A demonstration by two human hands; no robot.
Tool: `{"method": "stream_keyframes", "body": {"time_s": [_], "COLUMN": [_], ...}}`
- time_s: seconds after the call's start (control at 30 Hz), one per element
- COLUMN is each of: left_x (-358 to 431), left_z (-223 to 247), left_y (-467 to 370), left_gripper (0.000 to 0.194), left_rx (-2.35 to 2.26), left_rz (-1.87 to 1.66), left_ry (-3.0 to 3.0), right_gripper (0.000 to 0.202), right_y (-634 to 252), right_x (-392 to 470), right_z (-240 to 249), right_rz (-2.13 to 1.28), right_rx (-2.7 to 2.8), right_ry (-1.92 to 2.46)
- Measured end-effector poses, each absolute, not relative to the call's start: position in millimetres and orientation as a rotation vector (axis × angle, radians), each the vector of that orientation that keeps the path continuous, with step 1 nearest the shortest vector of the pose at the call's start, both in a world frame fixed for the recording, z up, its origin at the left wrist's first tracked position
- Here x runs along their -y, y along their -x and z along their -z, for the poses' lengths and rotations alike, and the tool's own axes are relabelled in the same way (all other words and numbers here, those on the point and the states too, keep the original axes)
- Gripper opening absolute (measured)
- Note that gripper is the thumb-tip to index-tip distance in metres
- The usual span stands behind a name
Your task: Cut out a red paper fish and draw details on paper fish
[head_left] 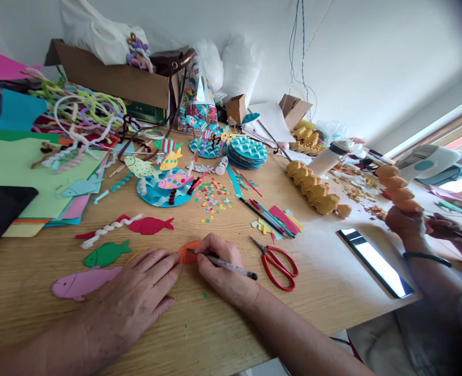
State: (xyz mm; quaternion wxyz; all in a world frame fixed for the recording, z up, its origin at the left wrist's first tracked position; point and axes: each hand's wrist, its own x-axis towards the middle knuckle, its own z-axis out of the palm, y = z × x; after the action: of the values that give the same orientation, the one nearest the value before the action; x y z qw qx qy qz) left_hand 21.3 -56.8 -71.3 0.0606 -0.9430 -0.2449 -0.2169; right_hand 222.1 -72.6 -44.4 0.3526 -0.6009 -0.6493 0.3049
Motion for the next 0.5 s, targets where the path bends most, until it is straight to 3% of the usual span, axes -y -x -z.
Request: {"method": "stream_keyframes", "body": {"time_s": [0.5], "left_x": [54.1], "left_z": [65.5], "left_y": [-21.7], "left_gripper": [0.035], "left_rx": [0.689], "left_rz": [0.692], "left_ry": [2.824], "right_gripper": [0.008], "right_y": [-223.3], "right_x": [72.2], "right_z": [46.6], "right_rz": [-0.786], "right_rx": [1.641], "right_ry": [1.547]}}
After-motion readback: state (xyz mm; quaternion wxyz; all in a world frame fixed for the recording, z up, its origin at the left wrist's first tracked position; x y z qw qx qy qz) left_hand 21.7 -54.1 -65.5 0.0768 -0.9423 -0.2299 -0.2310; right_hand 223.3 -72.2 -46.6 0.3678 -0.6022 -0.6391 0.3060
